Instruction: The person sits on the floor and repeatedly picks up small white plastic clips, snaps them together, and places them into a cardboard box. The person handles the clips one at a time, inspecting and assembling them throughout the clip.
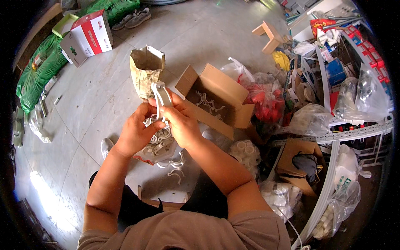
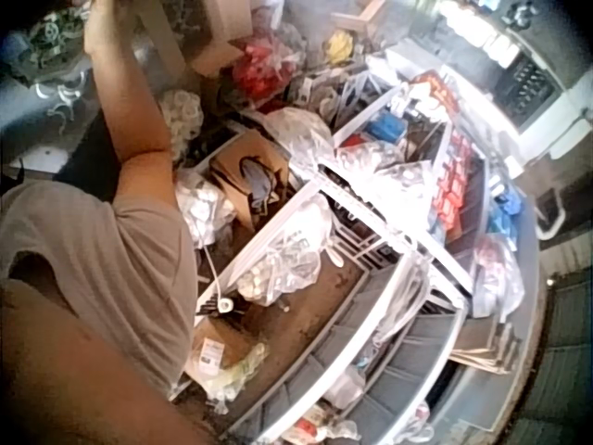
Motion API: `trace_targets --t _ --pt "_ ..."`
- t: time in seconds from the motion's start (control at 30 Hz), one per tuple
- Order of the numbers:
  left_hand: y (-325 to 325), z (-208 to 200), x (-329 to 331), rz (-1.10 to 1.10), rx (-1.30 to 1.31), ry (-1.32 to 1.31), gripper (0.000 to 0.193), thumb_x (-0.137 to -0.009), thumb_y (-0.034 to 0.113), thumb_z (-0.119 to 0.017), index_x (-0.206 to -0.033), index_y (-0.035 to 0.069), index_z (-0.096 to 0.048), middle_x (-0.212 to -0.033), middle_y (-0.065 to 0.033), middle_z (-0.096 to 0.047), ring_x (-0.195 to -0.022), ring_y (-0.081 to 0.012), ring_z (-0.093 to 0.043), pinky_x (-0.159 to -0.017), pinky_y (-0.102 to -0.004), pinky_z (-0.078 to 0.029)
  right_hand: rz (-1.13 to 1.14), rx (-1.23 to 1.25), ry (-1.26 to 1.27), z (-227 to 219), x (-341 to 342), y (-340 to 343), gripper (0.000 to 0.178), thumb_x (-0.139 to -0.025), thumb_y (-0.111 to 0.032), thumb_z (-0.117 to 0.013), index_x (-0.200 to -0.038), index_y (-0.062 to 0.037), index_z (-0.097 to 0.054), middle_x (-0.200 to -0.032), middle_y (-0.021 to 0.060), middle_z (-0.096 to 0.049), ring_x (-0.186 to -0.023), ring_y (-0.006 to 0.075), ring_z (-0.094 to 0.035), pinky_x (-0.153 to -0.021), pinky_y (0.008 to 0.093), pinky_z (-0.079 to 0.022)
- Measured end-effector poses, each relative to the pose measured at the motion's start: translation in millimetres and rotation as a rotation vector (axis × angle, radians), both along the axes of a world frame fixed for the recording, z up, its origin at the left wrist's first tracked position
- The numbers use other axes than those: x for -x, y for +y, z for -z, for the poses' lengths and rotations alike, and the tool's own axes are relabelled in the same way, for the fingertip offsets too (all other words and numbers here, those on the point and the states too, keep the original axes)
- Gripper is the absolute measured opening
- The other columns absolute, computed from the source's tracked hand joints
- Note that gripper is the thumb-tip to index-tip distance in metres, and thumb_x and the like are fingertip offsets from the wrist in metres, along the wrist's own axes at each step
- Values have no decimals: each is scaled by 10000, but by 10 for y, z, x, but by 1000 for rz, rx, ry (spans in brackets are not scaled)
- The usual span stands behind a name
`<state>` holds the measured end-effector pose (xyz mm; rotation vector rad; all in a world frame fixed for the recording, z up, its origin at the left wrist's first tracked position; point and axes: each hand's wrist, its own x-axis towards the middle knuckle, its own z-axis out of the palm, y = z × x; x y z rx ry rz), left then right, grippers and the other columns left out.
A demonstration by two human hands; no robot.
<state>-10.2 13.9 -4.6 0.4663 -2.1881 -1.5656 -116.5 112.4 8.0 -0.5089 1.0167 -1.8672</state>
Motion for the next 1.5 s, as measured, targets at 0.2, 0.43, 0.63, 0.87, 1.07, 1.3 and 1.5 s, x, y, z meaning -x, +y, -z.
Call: trace_targets --t 0.2,0.43,0.63,0.87,1.07,1.3,1.5 --pt "51 26 5 44 328 25 307 -749 156 -651 -954 9 -476 -833 -181 -569 -762 -326 -561 -649 -372 -443 121 25 166 18 -60 -40 506 -847 -106 -466 -1306 -21 -272 -1181 147 -483 -1139 213 -431 -907 344 -368" --pt "106 21 11 87 512 45 277 -778 153 -600 -945 -19 -461 -808 -180 -567 -727 -336 -564 -621 -386 -461 34 -122 150 24 25 36 472 -889 -216 -430 -1302 -37 -287 -1046 93 -533 -967 149 -491 -855 293 -369" --pt "86 45 25 125 648 134 298 -757 134 -604 -964 -29 -467 -839 -178 -579 -757 -313 -582 -649 -360 -485 42 -91 -60 22 121 65 350 -897 -246 -426 -1175 -35 -444 -850 95 -595 -810 165 -566 -762 294 -426" --pt "111 14 73 42 724 129 226 -733 133 -612 -909 20 -527 -844 -114 -601 -829 -267 -586 -803 -373 -465 99 -205 -143 -34 152 88 314 -892 -265 -444 -1061 -13 -525 -846 126 -625 -809 183 -594 -718 280 -441" --pt "75 -95 53 83 492 139 286 -741 177 -628 -958 3 -559 -915 -146 -599 -895 -308 -564 -822 -397 -438 124 -116 -179 4 176 110 244 -862 -252 -506 -924 -20 -546 -719 70 -587 -714 178 -577 -663 281 -446" --pt "-77 -30 9 -34 -585 210 234 -891 230 -488 -921 5 -546 -888 -29 -558 -789 -124 -505 -734 -263 -410 -26 71 -55 -43 159 98 237 -879 -237 -471 -862 -10 -538 -670 62 -561 -587 125 -520 -613 231 -411" --pt "-61 -181 -10 63 -785 362 199 -892 214 -492 -834 25 -516 -763 -10 -529 -705 -88 -476 -666 -239 -404 -121 -93 119 -24 32 125 309 -885 -239 -441 -1006 35 -518 -647 60 -533 -630 128 -514 -724 298 -420"
